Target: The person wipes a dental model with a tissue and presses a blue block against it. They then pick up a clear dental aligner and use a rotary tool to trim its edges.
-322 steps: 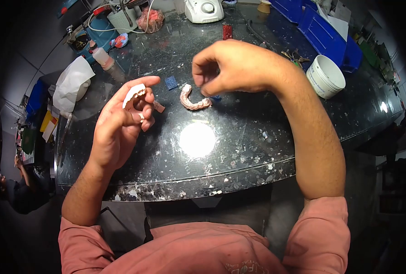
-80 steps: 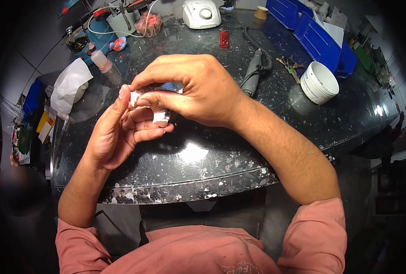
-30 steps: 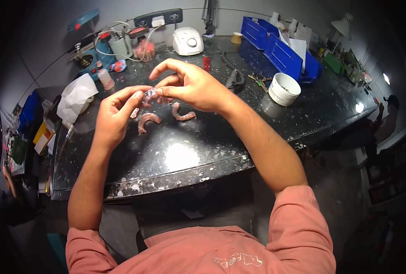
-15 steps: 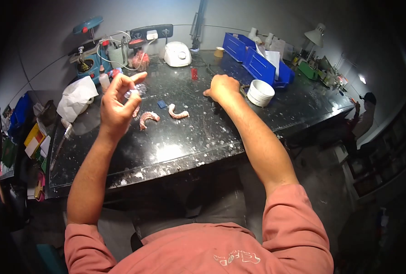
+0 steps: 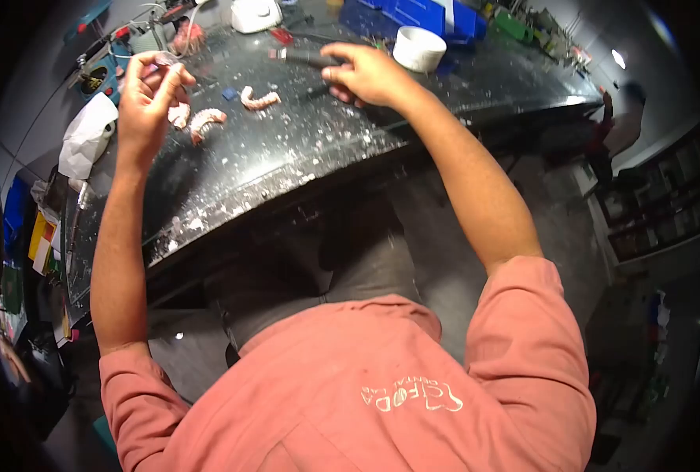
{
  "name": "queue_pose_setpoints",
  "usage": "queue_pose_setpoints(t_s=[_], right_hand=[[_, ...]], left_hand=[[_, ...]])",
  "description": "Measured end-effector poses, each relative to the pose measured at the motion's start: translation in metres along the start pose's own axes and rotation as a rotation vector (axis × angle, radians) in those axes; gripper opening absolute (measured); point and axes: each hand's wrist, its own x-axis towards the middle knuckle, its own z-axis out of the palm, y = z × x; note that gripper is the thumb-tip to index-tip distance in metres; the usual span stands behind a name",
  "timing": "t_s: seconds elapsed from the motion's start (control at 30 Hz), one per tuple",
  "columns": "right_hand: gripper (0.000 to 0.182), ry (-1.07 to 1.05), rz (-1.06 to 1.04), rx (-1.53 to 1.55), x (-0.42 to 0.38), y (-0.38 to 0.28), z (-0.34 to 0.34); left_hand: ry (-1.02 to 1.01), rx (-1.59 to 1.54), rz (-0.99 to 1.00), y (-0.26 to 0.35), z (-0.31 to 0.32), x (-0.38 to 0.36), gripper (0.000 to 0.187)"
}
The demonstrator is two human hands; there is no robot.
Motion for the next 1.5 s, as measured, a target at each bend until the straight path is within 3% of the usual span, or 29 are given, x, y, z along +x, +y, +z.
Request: queue_pose_setpoints(t_s=[0.1, 0.17, 0.23, 0.3, 0.4, 0.43, 0.53, 0.57, 0.63, 0.67, 0.7, 0.73, 0.77, 0.8, 0.83, 0.9, 0.97, 1.03, 1.17, 1.33, 1.37, 1.5], right_hand=[[0.042, -0.007, -0.165, 0.681, -0.019, 0.007, -0.006], [0.046, -0.121, -0.167, 1.098, -0.026, 0.012, -0.007], [0.046, -0.374, -0.235, 1.405, -0.018, 0.032, -0.004], [0.036, -0.327, -0.17, 1.33, -0.017, 0.043, -0.003], [0.035, -0.031, -0.081, 1.177, -0.026, 0.028, 0.012], [0.035, -0.033, -0.076, 1.179, -0.023, 0.03, 0.011], [0.039, -0.176, -0.155, 1.519, -0.018, 0.032, 0.011], [0.039, -0.673, -0.286, 1.647, -0.01, 0.03, 0.007], [0.019, -0.494, -0.225, 1.671, -0.02, 0.009, 0.011], [0.024, -0.395, -0.272, 1.533, -0.025, -0.002, 0.012], [0.021, -0.416, -0.266, 1.611, -0.026, -0.008, 0.015], [0.02, -0.443, -0.379, 1.501, -0.02, -0.005, 0.015], [0.021, -0.472, -0.493, 1.381, -0.013, -0.003, 0.014], [0.032, -0.434, -0.493, 1.461, -0.012, 0.002, 0.022], [0.032, -0.433, -0.484, 1.466, -0.015, -0.006, 0.025], [0.04, -0.166, -0.389, 1.186, -0.021, -0.03, 0.024], [0.04, -0.184, -0.334, 1.053, -0.008, -0.012, 0.025], [0.037, -0.128, -0.29, 1.049, -0.001, -0.004, 0.036], [0.042, 0.043, -0.46, 0.861, 0.021, -0.017, 0.043], [0.048, 0.259, -0.497, 0.927, 0.092, -0.046, 0.035], [0.043, 0.316, -0.428, 0.985, 0.118, -0.038, 0.033], [0.03, 0.383, -0.458, 0.732, 0.211, -0.007, 0.026]], left_hand=[[0.004, -0.035, 0.02, -0.004, 0.0, 0.001, 0.022], [-0.007, 0.116, 0.019, 0.003, 0.001, 0.0, 0.022], [-0.047, 0.099, -0.045, -0.004, 0.001, -0.001, 0.022], [-0.088, 0.129, 0.016, -0.005, 0.006, -0.004, 0.022], [-0.113, 0.232, 0.084, 0.002, 0.007, -0.003, 0.025], [-0.121, 0.285, 0.144, 0.003, 0.007, -0.004, 0.025], [-0.119, 0.164, 0.068, -0.002, 0.004, -0.004, 0.027], [-0.107, 0.154, 0.046, -0.004, 0.004, -0.005, 0.028], [-0.084, 0.136, 0.068, -0.009, 0.002, -0.004, 0.029], [-0.098, 0.126, 0.033, -0.009, -0.001, -0.003, 0.03], [-0.113, 0.116, -0.007, -0.008, -0.003, -0.004, 0.031], [-0.104, 0.119, 0.05, -0.009, -0.002, -0.004, 0.031], [-0.088, 0.119, -0.026, -0.022, -0.013, -0.001, 0.032], [-0.09, 0.147, -0.011, -0.029, -0.016, -0.001, 0.033], [-0.093, 0.176, 0.005, -0.031, -0.018, -0.002, 0.033], [-0.088, 0.204, 0.018, -0.017, -0.009, -0.003, 0.032], [-0.077, 0.238, 0.043, -0.006, 0.0, -0.005, 0.031], [-0.1, 0.079, 0.034, -0.002, 0.003, -0.003, 0.028], [0.009, 0.039, -0.093, 0.007, 0.008, -0.006, 0.022], [0.119, -0.051, -0.142, 0.009, 0.007, -0.004, 0.022], [0.113, -0.03, -0.162, 0.01, 0.006, -0.004, 0.023], [0.113, -0.002, -0.195, 0.016, 0.013, -0.005, 0.032]])
